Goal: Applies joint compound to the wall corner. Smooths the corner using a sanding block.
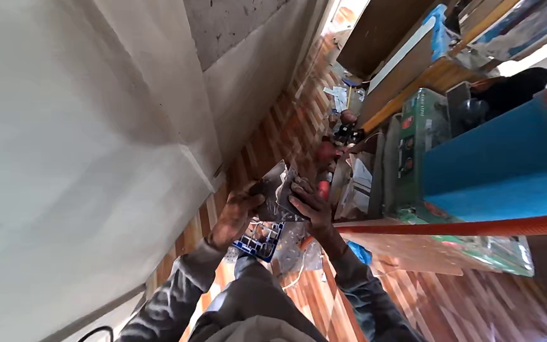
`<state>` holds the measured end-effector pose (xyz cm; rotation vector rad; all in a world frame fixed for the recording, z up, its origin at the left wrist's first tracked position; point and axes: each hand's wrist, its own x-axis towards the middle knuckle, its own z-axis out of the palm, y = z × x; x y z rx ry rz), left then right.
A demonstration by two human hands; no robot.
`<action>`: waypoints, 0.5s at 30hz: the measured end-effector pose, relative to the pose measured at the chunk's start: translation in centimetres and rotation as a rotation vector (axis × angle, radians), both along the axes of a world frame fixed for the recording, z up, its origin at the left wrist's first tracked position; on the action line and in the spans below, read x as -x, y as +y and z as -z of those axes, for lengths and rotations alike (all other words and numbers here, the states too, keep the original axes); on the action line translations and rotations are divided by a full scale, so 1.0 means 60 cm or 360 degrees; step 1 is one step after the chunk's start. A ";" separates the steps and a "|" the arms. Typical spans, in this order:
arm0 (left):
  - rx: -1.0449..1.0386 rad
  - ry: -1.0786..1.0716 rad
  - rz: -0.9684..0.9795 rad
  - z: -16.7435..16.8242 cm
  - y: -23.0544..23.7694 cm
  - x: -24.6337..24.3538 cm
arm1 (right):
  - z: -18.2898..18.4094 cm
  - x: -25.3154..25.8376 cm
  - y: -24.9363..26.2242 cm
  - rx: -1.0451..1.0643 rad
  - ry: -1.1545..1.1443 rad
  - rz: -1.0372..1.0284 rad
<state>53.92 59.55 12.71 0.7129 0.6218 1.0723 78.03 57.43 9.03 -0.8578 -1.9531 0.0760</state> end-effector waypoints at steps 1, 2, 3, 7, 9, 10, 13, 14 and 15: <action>-0.0002 0.0004 -0.0032 0.002 -0.003 0.002 | 0.007 0.003 -0.002 0.0014 0.0006 0.0026; -0.0009 0.0007 -0.0051 0.004 -0.006 0.005 | 0.013 0.006 -0.003 0.0024 0.0017 0.0055; -0.0012 0.0011 -0.0066 0.007 -0.008 0.009 | 0.018 0.009 -0.004 0.0030 0.0015 0.0082; -0.0034 0.0103 -0.0115 0.021 -0.010 0.023 | 0.044 0.018 -0.004 0.0043 0.0020 0.0151; -0.0062 0.0107 -0.0131 0.027 -0.009 0.029 | 0.056 0.021 -0.003 0.0089 0.0023 0.0206; -0.0062 0.0104 -0.0151 0.030 -0.008 0.032 | 0.063 0.020 -0.003 0.0151 0.0000 0.0243; -0.0009 0.0036 -0.0304 0.022 -0.002 0.049 | 0.109 0.014 0.002 0.0532 0.0025 0.0434; 0.0000 0.0041 -0.0361 0.018 0.002 0.062 | 0.132 0.015 0.004 0.0705 0.0079 0.0517; 0.0006 0.0063 -0.0403 0.019 0.006 0.078 | 0.158 0.018 0.006 0.0900 0.0093 0.0571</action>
